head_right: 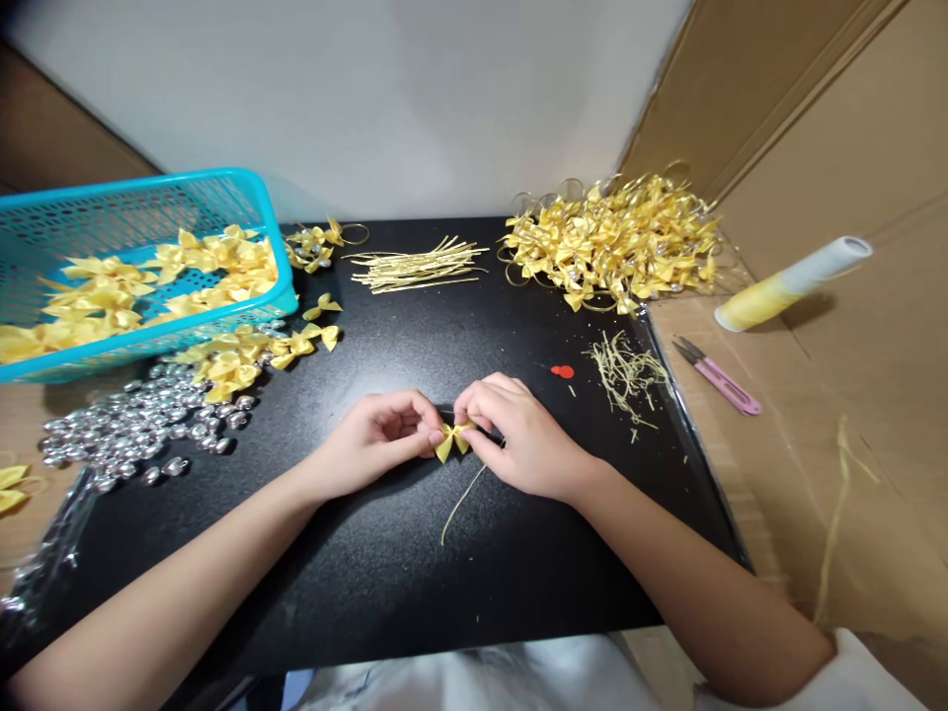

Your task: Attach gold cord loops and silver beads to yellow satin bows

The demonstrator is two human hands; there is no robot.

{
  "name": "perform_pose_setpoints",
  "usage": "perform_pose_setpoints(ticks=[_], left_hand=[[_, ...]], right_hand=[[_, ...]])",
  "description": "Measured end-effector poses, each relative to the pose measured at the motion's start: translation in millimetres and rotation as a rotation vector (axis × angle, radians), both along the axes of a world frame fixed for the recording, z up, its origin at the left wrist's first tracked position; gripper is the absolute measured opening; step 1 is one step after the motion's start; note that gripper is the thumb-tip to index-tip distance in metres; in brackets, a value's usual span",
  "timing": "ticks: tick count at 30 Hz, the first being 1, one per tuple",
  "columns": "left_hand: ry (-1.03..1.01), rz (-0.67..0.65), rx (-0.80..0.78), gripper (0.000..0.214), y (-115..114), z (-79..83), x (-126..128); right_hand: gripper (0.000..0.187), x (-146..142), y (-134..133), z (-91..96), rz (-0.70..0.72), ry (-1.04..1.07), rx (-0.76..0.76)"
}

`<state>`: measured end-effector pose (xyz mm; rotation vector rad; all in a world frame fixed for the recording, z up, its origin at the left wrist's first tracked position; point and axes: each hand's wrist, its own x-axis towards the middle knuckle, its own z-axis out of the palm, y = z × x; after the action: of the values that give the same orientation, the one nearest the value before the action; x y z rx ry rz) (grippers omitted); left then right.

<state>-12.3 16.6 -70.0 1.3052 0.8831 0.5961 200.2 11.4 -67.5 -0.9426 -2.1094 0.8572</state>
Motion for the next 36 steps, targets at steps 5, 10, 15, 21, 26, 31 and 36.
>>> perform_pose_setpoints(ticks=[5, 10, 15, 21, 26, 31, 36], left_hand=[[0.107, -0.044, 0.095, 0.021, -1, 0.7, -2], [0.185, -0.084, 0.191, 0.019, -1, 2.1, -2], [0.214, -0.100, 0.241, 0.020, -1, 3.1, -3], [0.224, -0.199, 0.255, 0.024, -1, 5.5, -6], [0.265, -0.320, 0.361, 0.026, -2, 9.3, -7], [0.200, -0.345, 0.409, 0.028, -4, 6.9, -6], [0.149, -0.330, 0.350, 0.029, -4, 5.2, -4]], right_hand=[[0.027, 2, 1, -1.6, 0.061, -0.076, 0.202], [0.027, 3, 0, -2.2, 0.081, -0.136, 0.262], [0.027, 2, 1, -0.5, 0.083, -0.119, 0.049], [0.022, 5, -1, 5.3, 0.152, 0.071, -0.418], [0.035, 1, -6, 3.0, 0.212, 0.349, -0.755], [0.035, -5, -9, -4.4, 0.276, 0.534, -0.950], [0.034, -8, -9, -5.8, 0.270, 0.562, -0.975]])
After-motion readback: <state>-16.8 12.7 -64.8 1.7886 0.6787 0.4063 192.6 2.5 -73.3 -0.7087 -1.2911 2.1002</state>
